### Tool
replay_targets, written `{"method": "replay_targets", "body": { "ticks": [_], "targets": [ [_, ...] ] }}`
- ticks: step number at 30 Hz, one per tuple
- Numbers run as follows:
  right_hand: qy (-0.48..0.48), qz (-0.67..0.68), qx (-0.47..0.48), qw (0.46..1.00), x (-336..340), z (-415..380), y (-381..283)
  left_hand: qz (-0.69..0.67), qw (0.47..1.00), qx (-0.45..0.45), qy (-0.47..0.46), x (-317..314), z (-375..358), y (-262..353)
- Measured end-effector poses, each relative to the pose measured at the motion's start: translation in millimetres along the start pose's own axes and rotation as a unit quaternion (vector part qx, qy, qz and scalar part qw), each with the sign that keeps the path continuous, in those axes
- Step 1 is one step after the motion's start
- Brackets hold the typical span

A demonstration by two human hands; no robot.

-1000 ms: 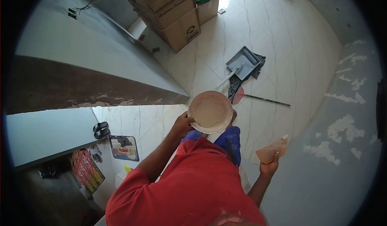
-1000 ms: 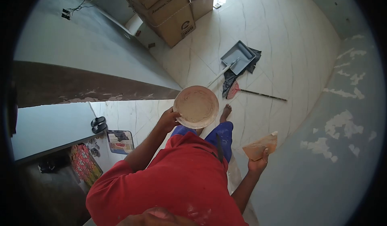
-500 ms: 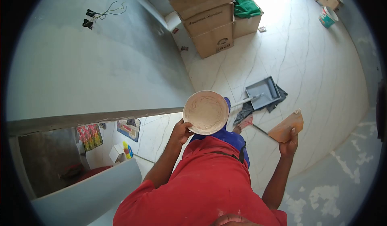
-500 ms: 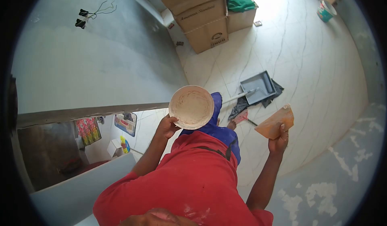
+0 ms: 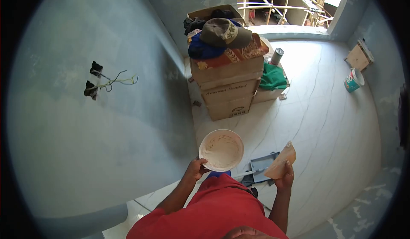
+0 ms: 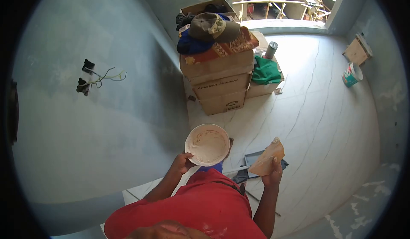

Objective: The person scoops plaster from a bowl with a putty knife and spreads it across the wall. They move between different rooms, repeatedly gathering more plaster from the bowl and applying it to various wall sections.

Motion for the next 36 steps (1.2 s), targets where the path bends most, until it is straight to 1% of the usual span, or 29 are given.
{"method": "replay_targets", "body": {
  "ticks": [2,3,5,6,8,9,11,13,15,16,18,20,21,22,23,24,25,26,27,28,29,30,32,33,34,36],
  "targets": [
    [0.07,-0.022,0.005,0.997,-11.2,33.1,-17.2,0.084,0.995,-0.038,-0.03,-51.9,4.1,42.2],
    [0.081,-0.021,0.02,0.996,-21.5,46.9,-30.5,0.078,0.995,-0.045,-0.034,-73.0,7.2,61.0],
    [0.076,-0.024,0.034,0.996,-30.0,76.8,-60.0,0.089,0.991,-0.064,-0.078,-116.9,11.8,94.6],
    [0.079,-0.023,0.043,0.996,-31.6,88.2,-71.8,0.092,0.99,-0.073,-0.079,-133.9,14.1,107.0],
    [0.079,0.001,0.051,0.996,-55.9,99.2,-100.1,0.085,0.989,-0.061,-0.108,-170.8,23.3,123.6],
    [0.082,0.005,0.059,0.995,-61.4,106.8,-113.3,0.08,0.988,-0.077,-0.11,-186.4,29.0,133.9],
    [0.071,0.008,0.067,0.995,-64.6,130.4,-129.0,0.112,0.984,-0.065,-0.12,-215.4,40.7,139.7],
    [0.103,-0.002,0.079,0.991,-52.3,160.1,-144.9,0.103,0.983,-0.083,-0.131,-243.0,45.5,149.8],
    [0.082,-0.001,0.079,0.994,-49.5,191.0,-157.8,0.084,0.982,-0.087,-0.143,-272.2,46.0,155.3],
    [0.07,0.006,0.079,0.994,-61.7,210.3,-162.8,0.078,0.981,-0.103,-0.142,-285.7,48.1,161.9],
    [0.054,0.002,0.051,0.997,-74.0,247.1,-172.6,0.055,0.984,-0.114,-0.129,-303.5,51.9,163.4],
    [-0.003,-0.004,-0.024,1.0,-90.8,296.2,-180.2,0.054,0.982,-0.137,-0.122,-322.0,55.0,163.9],
    [-0.001,-0.007,-0.048,0.999,-103.9,318.8,-188.0,0.007,0.984,-0.143,-0.106,-329.9,55.5,160.6],
    [-0.017,-0.008,-0.052,0.998,-121.1,338.3,-201.3,-0.037,0.984,-0.146,-0.091,-338.2,55.3,160.7],
    [-0.026,-0.038,-0.075,0.996,-139.5,348.6,-212.7,-0.069,0.987,-0.13,-0.064,-347.2,50.9,155.9],
    [-0.035,-0.067,-0.096,0.993,-159.9,358.2,-222.6,-0.073,0.986,-0.138,-0.061,-357.3,51.2,150.9],
    [-0.062,-0.09,-0.086,0.99,-187.8,360.1,-238.5,-0.112,0.979,-0.156,-0.066,-365.9,53.5,145.1],
    [-0.069,-0.093,-0.087,0.99,-199.8,373.5,-250.9,-0.151,0.971,-0.172,-0.072,-375.1,55.0,139.7],
    [-0.103,-0.1,-0.089,0.986,-217.2,386.1,-259.6,-0.157,0.969,-0.178,-0.071,-383.1,54.5,136.9],
    [-0.135,-0.109,-0.093,0.98,-231.5,394.0,-267.6,-0.169,0.969,-0.163,-0.07,-387.9,52.8,129.1],
    [-0.141,-0.097,-0.101,0.98,-242.5,401.3,-274.2,-0.183,0.97,-0.148,-0.068,-392.0,50.7,122.4],
    [-0.148,-0.101,-0.103,0.978,-253.1,407.0,-277.4,-0.189,0.968,-0.153,-0.068,-398.4,41.9,123.6],
    [-0.152,-0.109,-0.092,0.978,-263.7,418.8,-281.6,-0.216,0.961,-0.169,-0.032,-403.0,22.0,124.1],
    [-0.18,-0.104,-0.112,0.972,-269.6,420.8,-278.4,-0.209,0.962,-0.176,-0.016,-398.7,24.7,120.1],
    [-0.179,-0.109,-0.111,0.971,-272.5,421.3,-275.7,-0.213,0.961,-0.173,-0.017,-398.0,26.9,117.1],
    [-0.169,-0.123,-0.124,0.97,-276.7,418.8,-261.3,-0.224,0.955,-0.196,0.004,-390.5,31.0,116.6]
  ]
}}
Point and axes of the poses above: each hand's wrist, its own z-axis towards the middle knuckle, its own x-axis out of the back of the hand, y = z × x, the point moved 8 cm from there along z, towards the middle knuckle, and after that the axes turned 12 degrees about y, right-handed, at the moved point
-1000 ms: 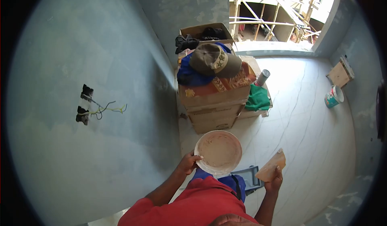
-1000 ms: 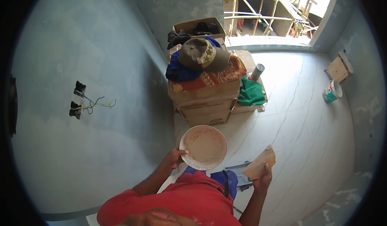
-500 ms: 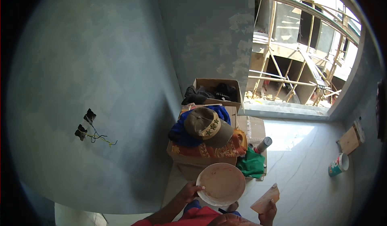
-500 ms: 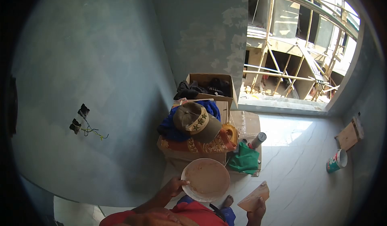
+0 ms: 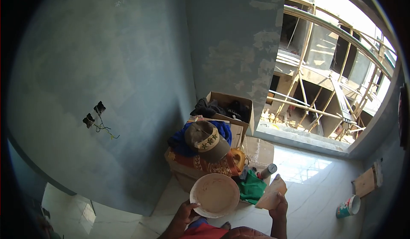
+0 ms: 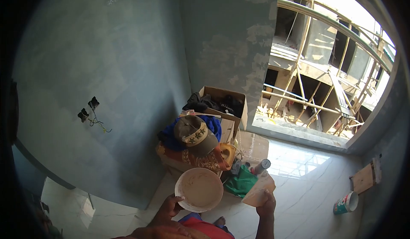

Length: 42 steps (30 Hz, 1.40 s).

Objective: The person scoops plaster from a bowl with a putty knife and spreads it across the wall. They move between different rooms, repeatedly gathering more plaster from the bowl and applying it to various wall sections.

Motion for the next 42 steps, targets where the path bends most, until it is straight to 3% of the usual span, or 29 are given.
{"method": "replay_targets", "body": {
  "ticks": [10,22,31,33,42],
  "targets": [
    [0.001,-0.044,-0.109,0.993,-36.3,-2.8,71.7,-0.055,0.995,-0.088,0.002,27.3,-7.6,39.8],
    [0.033,-0.156,-0.048,0.986,-69.3,11.1,62.4,-0.112,0.983,-0.107,0.096,108.5,-9.5,57.5],
    [0.032,-0.193,-0.018,0.98,-84.1,1.6,66.8,-0.125,0.98,-0.144,0.065,79.5,-3.4,96.2],
    [0.035,-0.198,-0.003,0.98,-82.7,-3.8,61.6,-0.097,0.988,-0.111,0.038,75.9,6.3,97.2],
    [0.147,-0.188,0.087,0.967,23.0,-20.9,-7.9,0.02,0.995,-0.09,-0.039,-16.2,22.8,86.0]
  ]
}}
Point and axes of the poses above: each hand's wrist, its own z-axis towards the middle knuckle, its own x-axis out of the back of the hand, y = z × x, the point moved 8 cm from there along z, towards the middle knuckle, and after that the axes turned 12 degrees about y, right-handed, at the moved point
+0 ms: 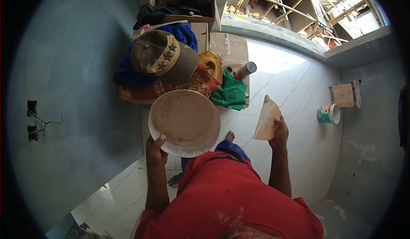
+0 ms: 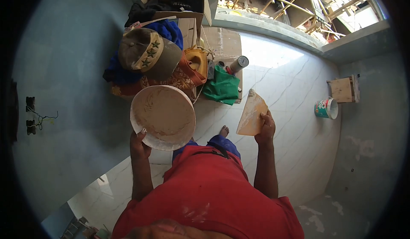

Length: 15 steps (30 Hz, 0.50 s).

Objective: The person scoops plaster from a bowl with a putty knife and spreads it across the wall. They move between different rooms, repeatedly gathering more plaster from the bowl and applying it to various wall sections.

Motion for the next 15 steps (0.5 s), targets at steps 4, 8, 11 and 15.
{"method": "replay_targets", "body": {
  "ticks": [4,8,11,15],
  "targets": [
    [0.008,0.029,0.015,0.999,62.3,19.2,-29.1,0.034,0.999,0.003,0.004,-50.3,-3.6,-42.0],
    [0.022,0.05,0.021,0.998,142.3,51.2,-64.0,0.028,0.998,0.05,0.008,-119.9,-2.1,-122.3],
    [0.033,0.077,0.013,0.996,206.5,85.1,-92.5,-0.003,0.994,0.101,0.032,-163.2,3.6,-215.3],
    [0.109,-0.03,0.075,0.991,276.7,112.6,-144.7,-0.082,0.972,0.215,0.051,-218.3,12.2,-328.0]
  ]
}}
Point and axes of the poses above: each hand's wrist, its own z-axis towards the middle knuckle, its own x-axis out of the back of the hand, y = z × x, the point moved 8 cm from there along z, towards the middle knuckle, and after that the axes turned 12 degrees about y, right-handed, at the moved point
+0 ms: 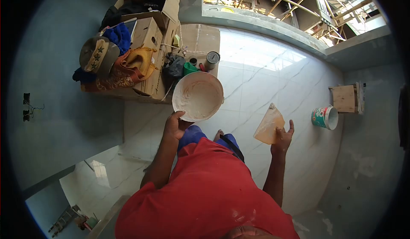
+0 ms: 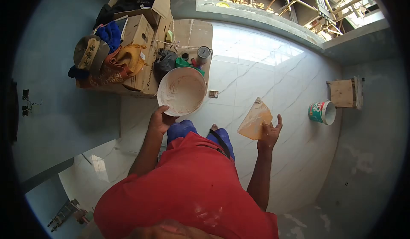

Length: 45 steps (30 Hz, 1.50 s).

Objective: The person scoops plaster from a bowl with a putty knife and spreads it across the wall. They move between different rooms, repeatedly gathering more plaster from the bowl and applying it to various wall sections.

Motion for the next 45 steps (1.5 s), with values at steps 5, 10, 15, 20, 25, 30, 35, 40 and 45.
{"method": "replay_targets", "body": {
  "ticks": [5,10,15,20,25,30,35,40,45],
  "targets": [
    [-0.005,-0.073,0.032,0.997,35.9,81.1,-23.5,0.005,0.998,-0.002,0.065,-50.3,5.7,-42.9],
    [-0.036,-0.028,-0.008,0.999,-12.5,144.7,-46.8,0.012,0.986,-0.096,0.133,-89.1,42.0,-49.9],
    [-0.092,-0.052,-0.007,0.994,-66.0,229.1,-64.7,-0.024,0.995,-0.054,0.078,-177.2,139.2,-89.5],
    [-0.078,-0.107,0.004,0.991,-101.0,347.8,-83.1,-0.165,0.966,0.044,0.194,-247.4,314.6,-125.5],
    [-0.083,-0.225,0.045,0.97,-157.5,424.4,-139.3,-0.174,0.943,-0.06,0.277,-247.4,475.8,-94.2],
    [-0.178,-0.236,-0.067,0.953,-241.5,486.1,-139.3,-0.263,0.865,-0.078,0.42,-222.4,549.9,-50.2],
    [-0.243,-0.252,-0.138,0.926,-342.6,532.8,-124.0,-0.305,0.851,-0.116,0.412,-187.1,593.4,-31.5],
    [-0.334,-0.219,-0.262,0.878,-476.0,575.7,-89.2,-0.411,0.748,-0.113,0.508,-176.1,576.5,-50.6],
    [-0.427,-0.243,-0.383,0.782,-608.7,590.4,-28.8,-0.284,0.821,-0.069,0.491,-313.5,517.2,-24.0]
  ]
}}
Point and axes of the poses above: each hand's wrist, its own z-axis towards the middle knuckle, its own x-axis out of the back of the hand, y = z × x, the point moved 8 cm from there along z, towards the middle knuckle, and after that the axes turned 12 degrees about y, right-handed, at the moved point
